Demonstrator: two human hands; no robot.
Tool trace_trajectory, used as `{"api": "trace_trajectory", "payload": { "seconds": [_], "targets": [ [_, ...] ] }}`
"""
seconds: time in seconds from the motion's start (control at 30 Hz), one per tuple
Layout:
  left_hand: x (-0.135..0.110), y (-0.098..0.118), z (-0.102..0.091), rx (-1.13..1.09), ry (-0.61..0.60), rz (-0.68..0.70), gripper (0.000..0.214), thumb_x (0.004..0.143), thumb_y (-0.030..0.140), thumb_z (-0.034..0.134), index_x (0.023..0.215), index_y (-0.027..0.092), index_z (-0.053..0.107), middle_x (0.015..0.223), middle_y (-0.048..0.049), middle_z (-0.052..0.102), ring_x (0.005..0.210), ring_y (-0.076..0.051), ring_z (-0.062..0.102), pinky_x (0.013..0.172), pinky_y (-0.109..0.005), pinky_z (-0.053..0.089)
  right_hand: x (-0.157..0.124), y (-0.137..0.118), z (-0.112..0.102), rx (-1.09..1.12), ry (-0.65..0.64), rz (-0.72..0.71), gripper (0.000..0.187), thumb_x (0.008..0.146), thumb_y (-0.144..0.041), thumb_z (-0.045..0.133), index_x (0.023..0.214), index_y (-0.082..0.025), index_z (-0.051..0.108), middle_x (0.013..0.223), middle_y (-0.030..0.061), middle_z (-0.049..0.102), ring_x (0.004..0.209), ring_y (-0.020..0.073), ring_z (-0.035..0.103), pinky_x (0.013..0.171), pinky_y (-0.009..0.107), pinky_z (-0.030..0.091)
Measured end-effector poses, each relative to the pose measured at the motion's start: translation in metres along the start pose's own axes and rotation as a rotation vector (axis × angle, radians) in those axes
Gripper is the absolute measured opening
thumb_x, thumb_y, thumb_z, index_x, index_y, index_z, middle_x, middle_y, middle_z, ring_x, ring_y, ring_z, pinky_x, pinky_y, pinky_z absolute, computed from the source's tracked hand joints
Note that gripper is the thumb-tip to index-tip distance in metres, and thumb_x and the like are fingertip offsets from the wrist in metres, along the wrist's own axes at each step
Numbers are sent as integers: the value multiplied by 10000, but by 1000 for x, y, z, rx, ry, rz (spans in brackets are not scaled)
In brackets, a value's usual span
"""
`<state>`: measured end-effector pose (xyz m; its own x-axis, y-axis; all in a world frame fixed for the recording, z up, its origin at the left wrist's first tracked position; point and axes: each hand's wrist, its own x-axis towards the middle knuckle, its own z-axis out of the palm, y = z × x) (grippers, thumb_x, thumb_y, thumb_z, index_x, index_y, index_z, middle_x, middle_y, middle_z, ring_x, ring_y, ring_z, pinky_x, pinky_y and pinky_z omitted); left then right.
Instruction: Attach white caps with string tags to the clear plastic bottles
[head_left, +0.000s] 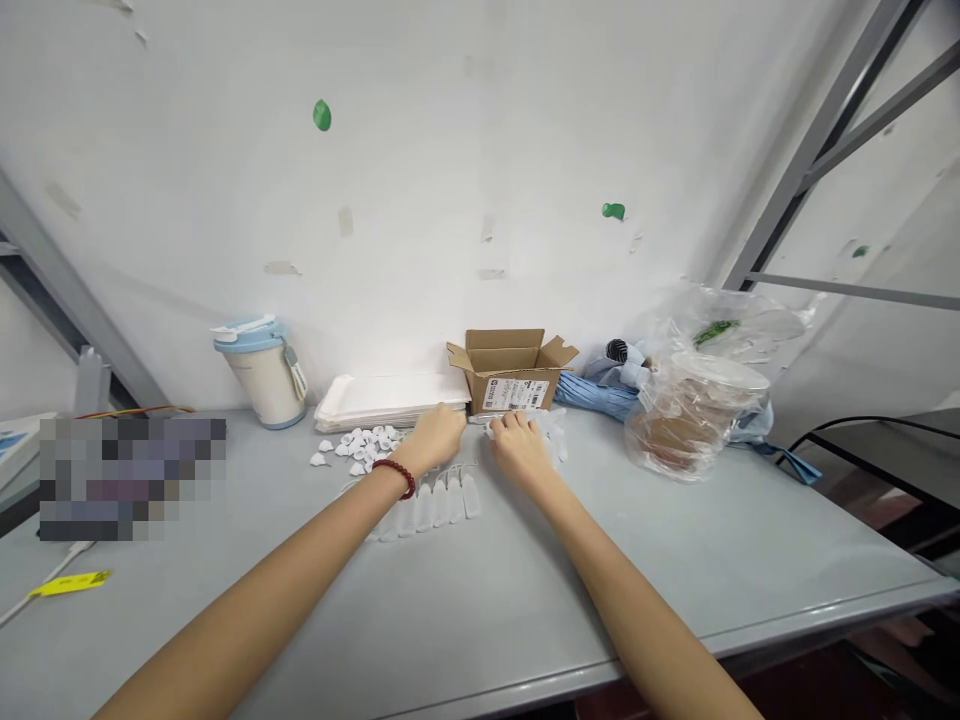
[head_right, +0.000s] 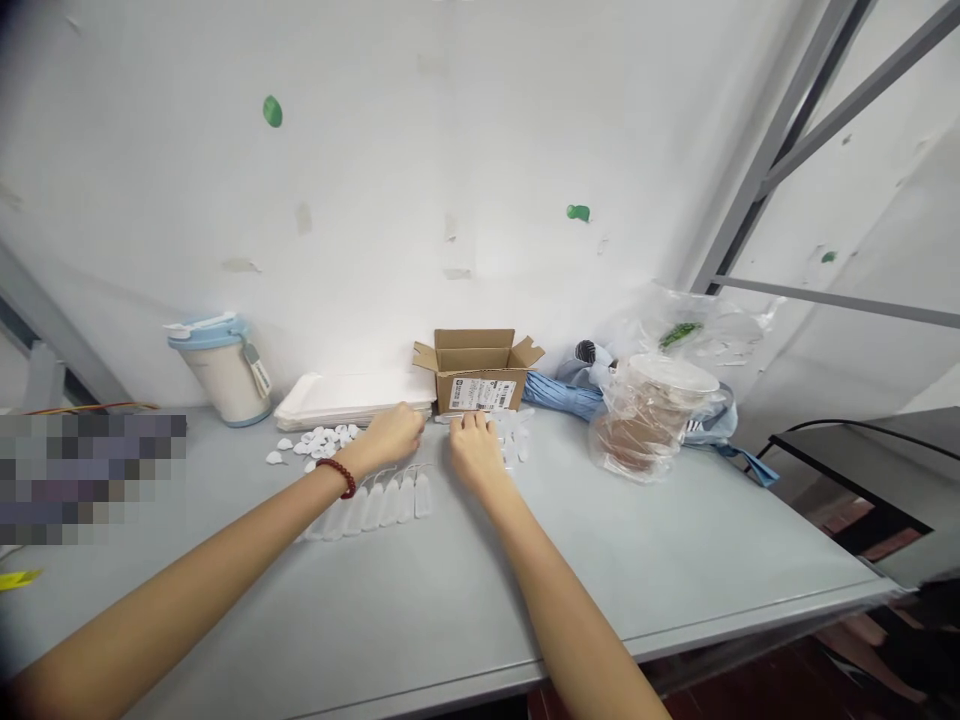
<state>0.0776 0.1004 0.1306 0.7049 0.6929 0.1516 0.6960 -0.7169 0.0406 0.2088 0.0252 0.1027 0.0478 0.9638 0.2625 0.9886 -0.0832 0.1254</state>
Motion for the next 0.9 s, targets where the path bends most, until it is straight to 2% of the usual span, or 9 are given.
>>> {"api": "trace_trajectory", "payload": {
  "seconds": [0.13, 0.3, 0.47, 0.53, 0.63, 0.7, 0.77, 0.9],
  "targets": [
    [-1, 9, 3, 15, -16, 71, 252, 667, -40, 457, 679, 135, 639, 749, -164, 654, 884, -308, 608, 718, -367, 459, -1, 0, 0, 11, 0, 0, 240, 856, -118, 410, 1040, -113, 564, 1051, 162, 580, 1014, 281, 461, 762, 349, 331],
    [-4, 8, 6, -6, -1, 113, 252, 674, -49, 441, 649, 140, 605, 740, -166, 651, 907, -303, 592, 734, -368, 453, -2, -1, -2, 22, -11, 8, 241, 850, -113, 418, 1041, -113, 564, 1056, 163, 584, 1016, 283, 463, 762, 348, 323],
    [-15, 2, -6, -87, 82, 104, 128, 754, 103, 449, 786, 153, 562, 842, -122, 640, 805, -245, 604, 670, -327, 449, -2, -1, -1, 36, -15, 6, 252, 838, -84, 420, 1040, -120, 567, 1053, 157, 582, 1016, 278, 464, 762, 339, 318],
    [-25, -2, -13, -294, 187, 23, 102, 794, 169, 415, 803, 174, 517, 800, -74, 636, 718, -203, 602, 627, -304, 449, -2, -1, 0, 46, -18, 7, 272, 835, -71, 413, 1058, -119, 562, 1063, 158, 578, 1021, 276, 462, 765, 338, 316],
    [-42, -8, -17, -812, 374, -141, 53, 793, 236, 427, 792, 191, 455, 771, -34, 640, 648, -161, 600, 575, -271, 461, -1, 0, 0, 59, -30, 5, 290, 833, -72, 418, 1081, -121, 559, 1066, 149, 582, 1024, 277, 465, 770, 337, 315],
    [-53, -12, -14, -1076, 456, -217, 77, 778, 263, 452, 799, 191, 432, 765, -30, 646, 637, -148, 604, 555, -259, 473, -2, 0, 0, 62, -42, 5, 295, 830, -70, 425, 1086, -127, 562, 1065, 142, 586, 1025, 272, 470, 772, 332, 315],
    [-61, -17, -8, -1217, 494, -277, 110, 766, 277, 474, 806, 189, 421, 732, -24, 648, 634, -144, 603, 548, -254, 479, -3, 0, -2, 63, -49, 9, 302, 831, -66, 424, 1089, -136, 564, 1074, 134, 586, 1036, 262, 471, 777, 325, 318],
    [-67, -21, 4, -1294, 462, -341, 120, 767, 271, 468, 829, 189, 406, 671, -8, 640, 571, -133, 587, 496, -236, 457, -5, 1, -3, 71, -42, 28, 300, 836, -70, 418, 1085, -139, 570, 1095, 123, 590, 1056, 254, 469, 793, 320, 323]
  ]
}}
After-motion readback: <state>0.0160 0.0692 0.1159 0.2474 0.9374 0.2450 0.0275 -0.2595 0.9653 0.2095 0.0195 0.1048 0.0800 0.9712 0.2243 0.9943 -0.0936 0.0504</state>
